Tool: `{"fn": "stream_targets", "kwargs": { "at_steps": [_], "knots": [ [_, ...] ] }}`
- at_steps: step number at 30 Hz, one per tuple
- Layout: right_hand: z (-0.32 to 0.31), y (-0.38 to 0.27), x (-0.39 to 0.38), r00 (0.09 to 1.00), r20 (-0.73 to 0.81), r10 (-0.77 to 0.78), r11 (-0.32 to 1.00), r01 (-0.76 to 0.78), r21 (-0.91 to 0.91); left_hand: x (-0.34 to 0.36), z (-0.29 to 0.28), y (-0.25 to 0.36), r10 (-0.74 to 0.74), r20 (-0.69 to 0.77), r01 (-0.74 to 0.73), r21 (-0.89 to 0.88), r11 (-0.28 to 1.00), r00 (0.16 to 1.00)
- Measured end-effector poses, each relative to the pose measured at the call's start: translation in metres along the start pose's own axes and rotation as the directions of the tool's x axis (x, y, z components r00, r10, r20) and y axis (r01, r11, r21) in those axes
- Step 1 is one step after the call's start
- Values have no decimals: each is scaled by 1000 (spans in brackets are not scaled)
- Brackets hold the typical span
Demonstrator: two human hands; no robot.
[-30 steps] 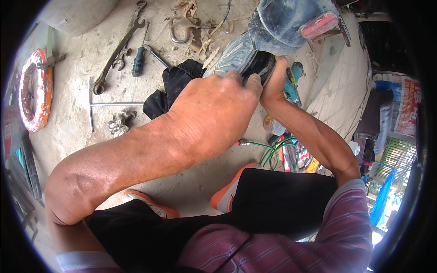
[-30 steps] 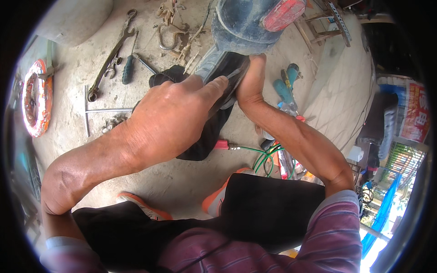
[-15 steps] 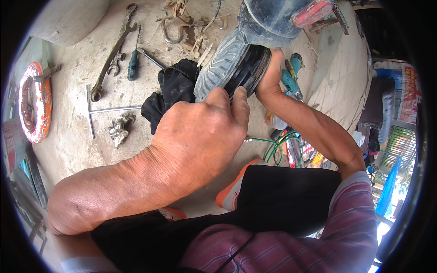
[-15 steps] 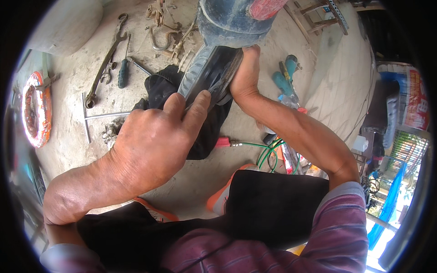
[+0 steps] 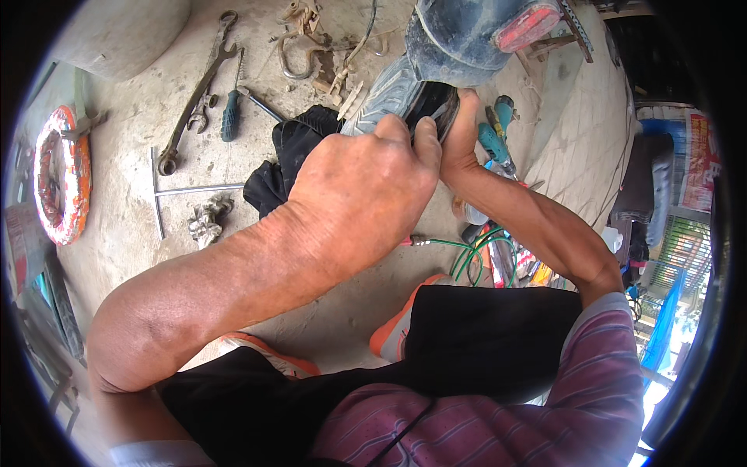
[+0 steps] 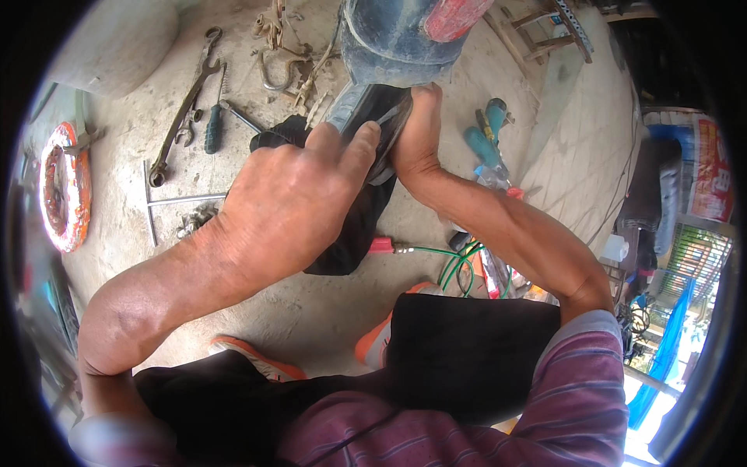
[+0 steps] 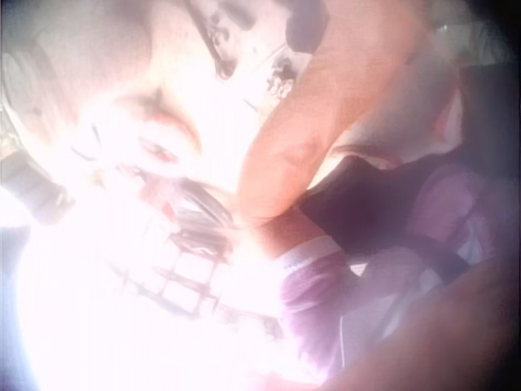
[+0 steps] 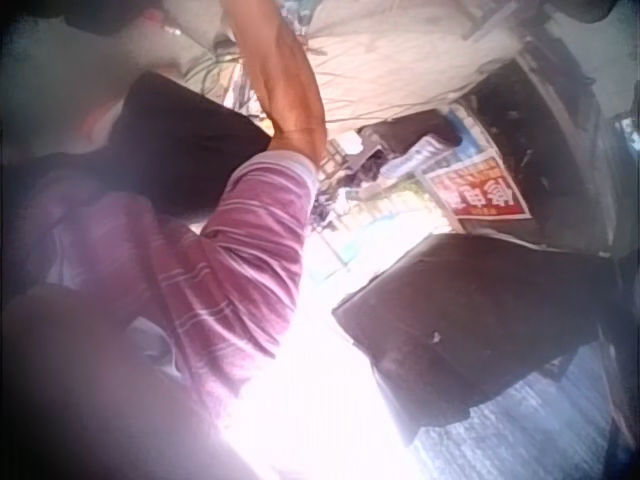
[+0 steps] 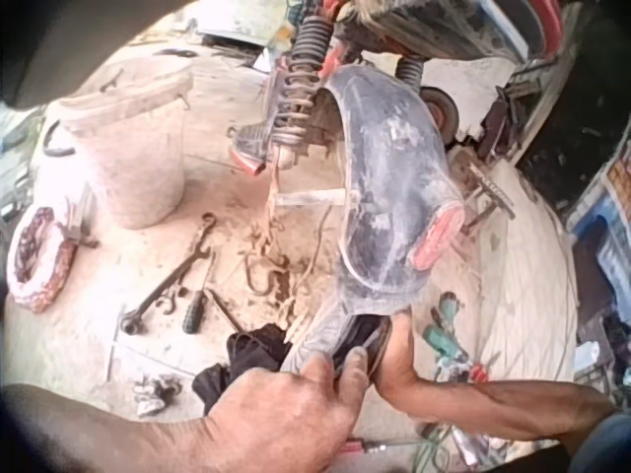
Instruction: The person uses a metal tire lever to pry and separate the tire bead from the rim of a motorcycle tire. They work around the circumference of the tire, repeatedly inserting the lever and rotating the tire to continue the separation.
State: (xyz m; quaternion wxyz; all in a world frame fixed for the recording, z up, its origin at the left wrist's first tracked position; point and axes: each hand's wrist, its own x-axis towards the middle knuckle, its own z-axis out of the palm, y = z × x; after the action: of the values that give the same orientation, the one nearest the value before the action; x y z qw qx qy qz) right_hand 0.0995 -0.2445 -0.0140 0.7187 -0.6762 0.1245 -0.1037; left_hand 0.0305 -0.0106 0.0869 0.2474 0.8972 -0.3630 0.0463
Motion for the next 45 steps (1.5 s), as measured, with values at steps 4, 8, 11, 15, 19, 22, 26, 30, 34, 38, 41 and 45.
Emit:
{"fn": "stream_targets", "kwargs": {
  "at_steps": [4, 8, 11, 15, 19, 22, 26, 30, 34, 38, 41, 45],
  "knots": [
    [4, -7, 0, 986, 77, -145, 980, 154, -124, 0, -10, 8, -12, 42, 11, 22, 1000, 999],
    [9, 0, -4, 987, 19, -158, 970, 159, -183, -15, -25, 14, -27, 153, 15, 82, 997, 988],
    [7, -14, -10, 950, 134, -282, 893, 311, -326, 15, -16, 10, -12, 88, 5, 84, 996, 996],
    [7, -3, -5, 978, 46, -204, 961, 209, -184, 5, -22, 13, -3, 114, -5, 72, 997, 993],
    [4, 2, -7, 967, 51, -249, 892, 250, -377, 17, -16, 10, 1, 69, -5, 58, 998, 998],
    [9, -12, -8, 969, 145, -198, 934, 232, -273, 43, -9, 2, 37, 54, -41, 70, 997, 998],
    [4, -14, -10, 942, 102, -320, 852, 333, -404, 14, -23, 10, -28, 128, 29, -2, 1000, 991],
    [16, -17, -15, 970, 115, -214, 954, 233, -187, 11, -15, 0, -85, 121, 98, -104, 990, 989],
    [16, -16, -17, 991, 66, -115, 984, 123, -129, 23, -12, -11, -74, 149, 102, -190, 976, 986],
    [-5, 7, -7, 994, -11, -108, 988, 106, -115, 0, -13, -5, -23, 84, 44, -256, 966, 996],
    [20, -9, -19, 993, 54, -105, 981, 112, -159, 21, -12, -14, -96, 171, 140, -269, 953, 981],
    [4, -3, -11, 985, 72, -156, 964, 168, -208, 38, -17, -10, -90, 270, 161, -256, 953, 959]
  ]
}}
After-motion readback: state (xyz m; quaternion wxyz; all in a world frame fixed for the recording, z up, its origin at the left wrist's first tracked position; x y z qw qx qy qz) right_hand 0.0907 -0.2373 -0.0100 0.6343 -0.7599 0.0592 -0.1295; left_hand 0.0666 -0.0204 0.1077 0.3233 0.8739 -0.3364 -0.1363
